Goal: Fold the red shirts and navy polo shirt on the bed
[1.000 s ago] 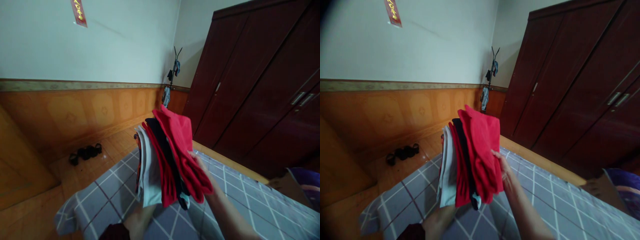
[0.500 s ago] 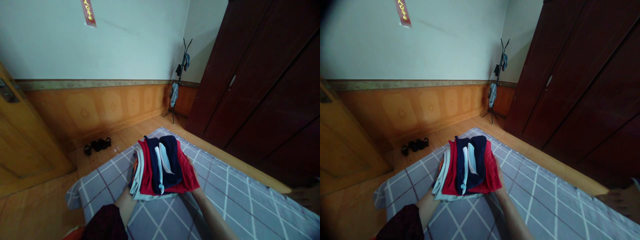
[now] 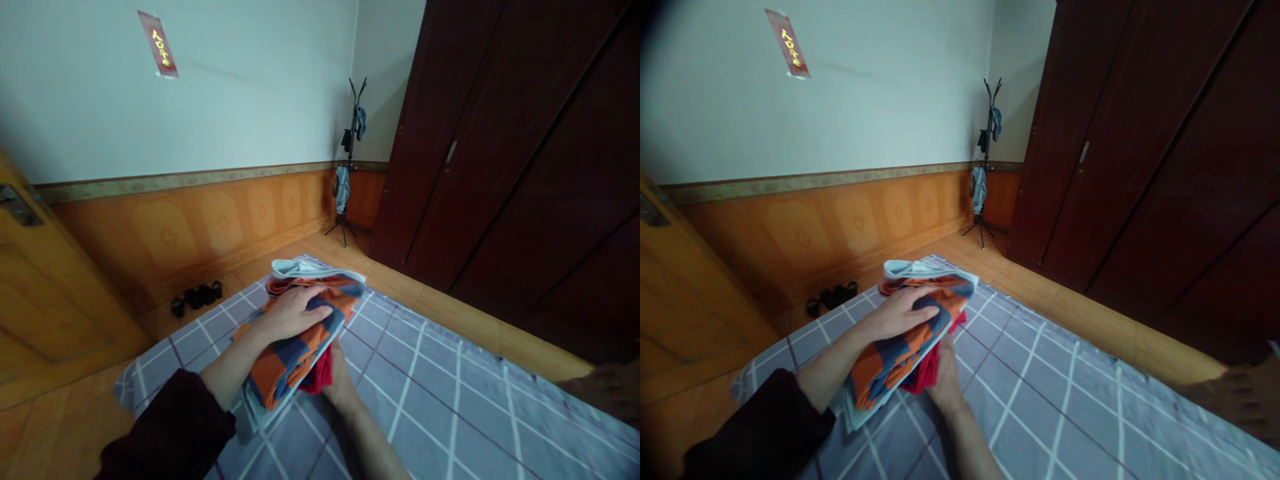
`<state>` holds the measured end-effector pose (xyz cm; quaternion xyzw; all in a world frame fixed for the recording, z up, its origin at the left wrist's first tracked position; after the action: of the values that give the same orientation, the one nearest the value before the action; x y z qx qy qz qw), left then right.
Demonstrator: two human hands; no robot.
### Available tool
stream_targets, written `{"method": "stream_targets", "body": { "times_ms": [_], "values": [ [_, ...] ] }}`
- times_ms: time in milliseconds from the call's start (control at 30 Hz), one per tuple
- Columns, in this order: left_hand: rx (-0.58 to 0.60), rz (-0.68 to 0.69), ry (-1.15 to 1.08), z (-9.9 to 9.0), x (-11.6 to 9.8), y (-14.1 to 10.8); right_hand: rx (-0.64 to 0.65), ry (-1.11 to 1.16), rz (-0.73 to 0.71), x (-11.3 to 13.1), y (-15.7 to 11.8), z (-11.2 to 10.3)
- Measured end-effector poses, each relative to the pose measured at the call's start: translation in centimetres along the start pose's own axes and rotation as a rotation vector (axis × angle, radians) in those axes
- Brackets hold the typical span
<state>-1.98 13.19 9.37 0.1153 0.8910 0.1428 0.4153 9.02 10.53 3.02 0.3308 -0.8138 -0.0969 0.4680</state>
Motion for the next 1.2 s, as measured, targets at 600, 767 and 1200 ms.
{"method": "stream_targets", "body": {
  "times_ms": [600,767,1200],
  "values": [
    [-0.007,0.058,0.190,2.5,1.3,1.5,-0.017,-0.184,-0.025,-1.2,-0.9,-0.2],
    [0.089,0.191,0.336,3.2,-1.2,6.0,-0.047,-0.177,-0.012,-1.0,-1.0,-0.8],
    [0.013,0.281,0.430,6.7,1.0,6.9,-0.075,-0.114,0.079,-0.9,-1.1,-1.9]
  ]
}}
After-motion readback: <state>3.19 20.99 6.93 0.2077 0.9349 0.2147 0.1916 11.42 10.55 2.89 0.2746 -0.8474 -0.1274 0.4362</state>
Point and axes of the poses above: each hand's wrist, its own y-axis towards the middle knuckle, its own z-axis out of the palm, x = y × z, the point moved 10 cm from there along y, towards the middle knuckle, and after that the axes turned 3 degrees about x, right-handed, at the moved point
